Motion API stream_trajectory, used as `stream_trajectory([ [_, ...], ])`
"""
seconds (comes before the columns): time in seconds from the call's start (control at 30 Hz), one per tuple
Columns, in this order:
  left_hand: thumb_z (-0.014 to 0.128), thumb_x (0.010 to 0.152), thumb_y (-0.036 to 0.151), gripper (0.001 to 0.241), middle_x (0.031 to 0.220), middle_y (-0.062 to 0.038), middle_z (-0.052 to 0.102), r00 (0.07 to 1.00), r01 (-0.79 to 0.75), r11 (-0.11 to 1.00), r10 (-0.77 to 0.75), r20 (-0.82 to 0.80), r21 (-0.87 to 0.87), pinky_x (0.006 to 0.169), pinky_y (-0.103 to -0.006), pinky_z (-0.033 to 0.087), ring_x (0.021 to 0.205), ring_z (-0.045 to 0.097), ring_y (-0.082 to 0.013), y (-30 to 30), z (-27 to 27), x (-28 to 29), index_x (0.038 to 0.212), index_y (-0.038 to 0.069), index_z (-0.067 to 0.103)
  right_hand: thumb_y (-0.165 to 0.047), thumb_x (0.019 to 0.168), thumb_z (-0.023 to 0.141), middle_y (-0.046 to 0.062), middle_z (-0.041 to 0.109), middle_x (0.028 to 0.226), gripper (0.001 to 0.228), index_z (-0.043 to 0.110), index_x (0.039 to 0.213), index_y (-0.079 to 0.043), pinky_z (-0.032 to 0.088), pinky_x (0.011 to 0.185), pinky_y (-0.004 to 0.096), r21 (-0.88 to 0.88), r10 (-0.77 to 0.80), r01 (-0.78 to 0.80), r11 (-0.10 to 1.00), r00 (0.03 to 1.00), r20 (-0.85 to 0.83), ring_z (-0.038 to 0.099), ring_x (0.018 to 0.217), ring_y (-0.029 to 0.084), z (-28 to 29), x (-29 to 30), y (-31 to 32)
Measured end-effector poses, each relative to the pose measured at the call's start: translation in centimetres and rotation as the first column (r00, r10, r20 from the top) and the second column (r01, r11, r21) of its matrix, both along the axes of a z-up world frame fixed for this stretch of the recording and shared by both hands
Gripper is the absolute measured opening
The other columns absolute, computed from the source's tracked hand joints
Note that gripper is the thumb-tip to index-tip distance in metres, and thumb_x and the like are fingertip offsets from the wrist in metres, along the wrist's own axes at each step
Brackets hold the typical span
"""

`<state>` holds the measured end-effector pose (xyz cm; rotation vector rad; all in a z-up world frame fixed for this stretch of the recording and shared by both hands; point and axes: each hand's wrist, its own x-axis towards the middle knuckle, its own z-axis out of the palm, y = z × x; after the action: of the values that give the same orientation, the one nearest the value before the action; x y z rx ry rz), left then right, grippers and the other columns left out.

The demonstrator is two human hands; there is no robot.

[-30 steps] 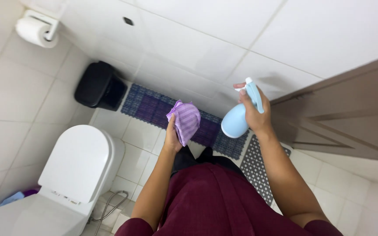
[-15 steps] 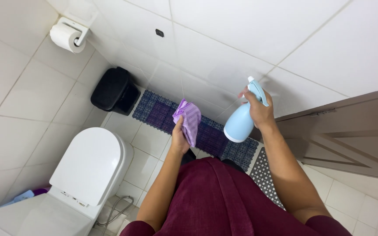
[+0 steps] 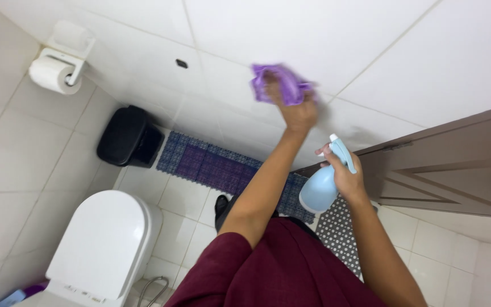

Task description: The person cleans the white tiled walls of a bathroom using a purple cloth and a light blue spray bottle. They repeatedly spray the cleaning solution onto the tiles and wipe the surfaces in circular and sweeping motions, covering the area around the toilet and the wall corner.

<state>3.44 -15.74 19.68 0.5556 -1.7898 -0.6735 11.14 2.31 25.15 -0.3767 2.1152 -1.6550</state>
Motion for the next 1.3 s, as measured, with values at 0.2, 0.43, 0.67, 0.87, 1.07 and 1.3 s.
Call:
stream_trajectory([
  [0.2, 0.014, 0.112, 0.05, 0.066, 0.1, -0.024, 0.056, 0.929, 0.112, 0.329, 0.299, -0.216, 0.938, 0.097, -0.0466, 0.046, 0.099, 0.058, -0.0336, -9.4, -6.1, -1.1, 0.104, -0.001, 0.055, -0.025, 0.1, 0.059, 0.015, 0.073, 0.11, 0.029, 0.066, 0.111, 0.0, 0.06, 0.082, 0.034, -0.001, -0.131, 0.131, 0.991, 0.991, 0.003, 0.07, 0.105, 0.02, -0.3, 0.2, 4.8],
  [0.43, 0.022, 0.114, 0.04, 0.073, 0.131, -0.053, 0.035, 0.88, -0.372, 0.92, 0.393, -0.266, 0.127, 0.11, -0.0628, 0.024, 0.127, 0.033, -0.0608, -9.1, 4.5, 0.6, 0.13, -0.031, 0.03, -0.025, 0.097, 0.06, 0.016, 0.073, 0.112, 0.029, 0.069, 0.11, 0.0, 0.058, 0.08, 0.034, 0.078, -0.079, 0.076, 0.994, 0.996, 0.043, 0.069, 0.103, 0.019, -0.6, 0.2, 3.5],
  [0.67, 0.023, 0.112, 0.044, 0.072, 0.148, -0.043, 0.033, 0.948, -0.137, 0.931, 0.223, -0.229, 0.338, 0.124, -0.0518, 0.019, 0.142, 0.03, -0.0496, -9.7, 2.0, 1.4, 0.142, -0.022, 0.027, -0.027, 0.1, 0.059, 0.017, 0.074, 0.114, 0.032, 0.069, 0.112, 0.001, 0.059, 0.081, 0.035, -0.003, 0.028, -0.027, 1.0, 0.998, 0.06, 0.067, 0.098, 0.018, -1.3, 0.3, -0.3],
  [0.87, 0.019, 0.114, 0.053, 0.067, 0.098, -0.029, 0.051, 0.943, 0.128, 0.43, 0.227, -0.244, 0.894, 0.104, -0.0554, 0.047, 0.099, 0.057, -0.0438, -13.4, -7.2, -0.7, 0.098, -0.004, 0.05, -0.03, 0.099, 0.057, 0.014, 0.075, 0.116, 0.035, 0.07, 0.115, -0.001, 0.059, 0.078, 0.034, 0.055, 0.075, -0.076, 0.996, 0.997, 0.008, 0.068, 0.093, 0.016, -0.5, 0.9, -0.7],
  [1.07, 0.024, 0.112, 0.05, 0.061, 0.136, -0.032, 0.042, 0.968, 0.124, 0.677, 0.079, -0.238, 0.726, 0.118, -0.0569, 0.029, 0.134, 0.043, -0.0432, -1.9, -3.6, -1.9, 0.135, -0.007, 0.032, -0.029, 0.1, 0.058, 0.013, 0.074, 0.111, 0.034, 0.069, 0.114, 0.0, 0.055, 0.08, 0.032, 0.049, 0.089, -0.093, 0.994, 0.993, 0.083, 0.064, 0.086, 0.016, -3.5, 0.7, -0.2],
  [1.3, 0.024, 0.106, 0.043, 0.07, 0.155, -0.03, 0.025, 0.996, 0.016, 0.405, 0.076, -0.051, 0.914, 0.119, -0.0535, 0.025, 0.144, 0.031, -0.045, 2.6, -7.6, -3.8, 0.159, -0.002, 0.017, -0.028, 0.1, 0.057, 0.009, 0.074, 0.112, 0.034, 0.066, 0.113, 0.002, 0.054, 0.079, 0.031, -0.024, -0.003, 0.005, 1.0, 0.997, 0.082, 0.062, 0.085, 0.014, -3.0, 1.3, 2.3],
])
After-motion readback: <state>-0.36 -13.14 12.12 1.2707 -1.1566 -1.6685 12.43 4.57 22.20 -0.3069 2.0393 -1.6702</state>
